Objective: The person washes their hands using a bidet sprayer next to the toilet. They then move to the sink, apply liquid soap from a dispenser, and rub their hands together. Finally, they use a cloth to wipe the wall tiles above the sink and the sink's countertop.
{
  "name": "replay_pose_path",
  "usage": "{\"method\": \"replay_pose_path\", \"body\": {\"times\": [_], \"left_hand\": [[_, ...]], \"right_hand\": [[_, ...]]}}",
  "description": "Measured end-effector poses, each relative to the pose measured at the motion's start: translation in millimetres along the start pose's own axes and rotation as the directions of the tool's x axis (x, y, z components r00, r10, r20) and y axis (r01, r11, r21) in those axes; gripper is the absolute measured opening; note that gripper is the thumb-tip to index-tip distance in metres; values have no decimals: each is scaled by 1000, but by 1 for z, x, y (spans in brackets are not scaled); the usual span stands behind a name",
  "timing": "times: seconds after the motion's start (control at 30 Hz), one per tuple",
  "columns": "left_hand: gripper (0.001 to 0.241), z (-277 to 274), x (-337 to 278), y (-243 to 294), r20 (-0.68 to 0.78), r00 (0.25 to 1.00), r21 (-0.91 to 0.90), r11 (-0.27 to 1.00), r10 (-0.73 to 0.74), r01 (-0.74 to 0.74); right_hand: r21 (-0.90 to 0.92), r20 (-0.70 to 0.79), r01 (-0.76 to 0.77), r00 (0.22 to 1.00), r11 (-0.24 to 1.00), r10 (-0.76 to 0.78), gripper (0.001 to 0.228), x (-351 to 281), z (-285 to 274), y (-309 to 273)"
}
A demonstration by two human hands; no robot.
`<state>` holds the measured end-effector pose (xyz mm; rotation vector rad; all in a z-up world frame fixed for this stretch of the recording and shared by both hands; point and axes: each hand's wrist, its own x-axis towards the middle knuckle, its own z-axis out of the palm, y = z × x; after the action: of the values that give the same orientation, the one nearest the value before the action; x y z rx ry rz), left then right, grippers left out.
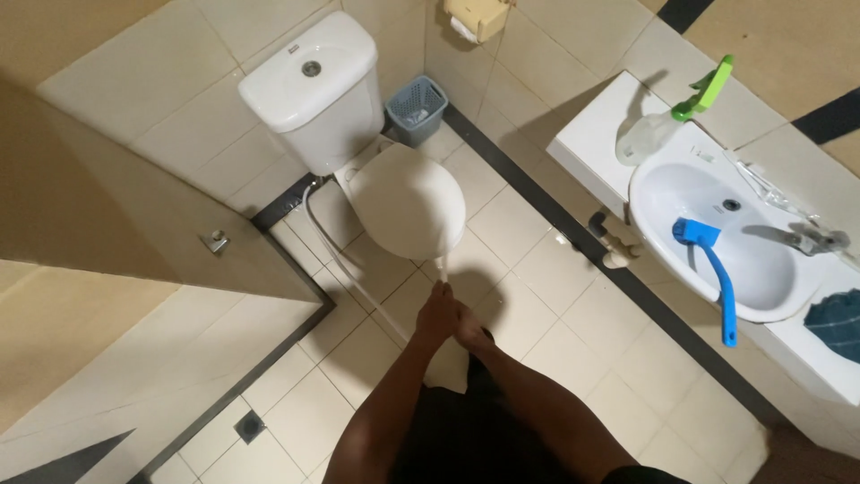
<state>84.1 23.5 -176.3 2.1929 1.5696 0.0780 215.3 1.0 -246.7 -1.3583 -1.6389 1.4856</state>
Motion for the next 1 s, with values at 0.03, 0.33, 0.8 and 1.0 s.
{"method": "replay_pose_path", "body": {"times": [0.03, 0.33, 0.8, 1.0], "left_hand": [[54, -6, -4, -3, -3, 1000, 3, 1000, -3, 3], [52, -45, -65, -40, -289, 918, -186, 956, -273, 226], [62, -108, -58, -34, -165, 836, -412, 807, -523, 424], [56, -104, -42, -30, -280, 839, -413, 847, -467, 334]], "right_hand": [[1, 2, 5, 1000, 1000, -5, 42, 1, 2, -26], [-291, 212, 147, 973, 945, -86, 29, 32, 49, -93], [-193, 342, 133, 938, 972, -61, 27, 65, 32, -154], [-288, 309, 17, 948, 958, 76, 29, 66, 13, -184]]}}
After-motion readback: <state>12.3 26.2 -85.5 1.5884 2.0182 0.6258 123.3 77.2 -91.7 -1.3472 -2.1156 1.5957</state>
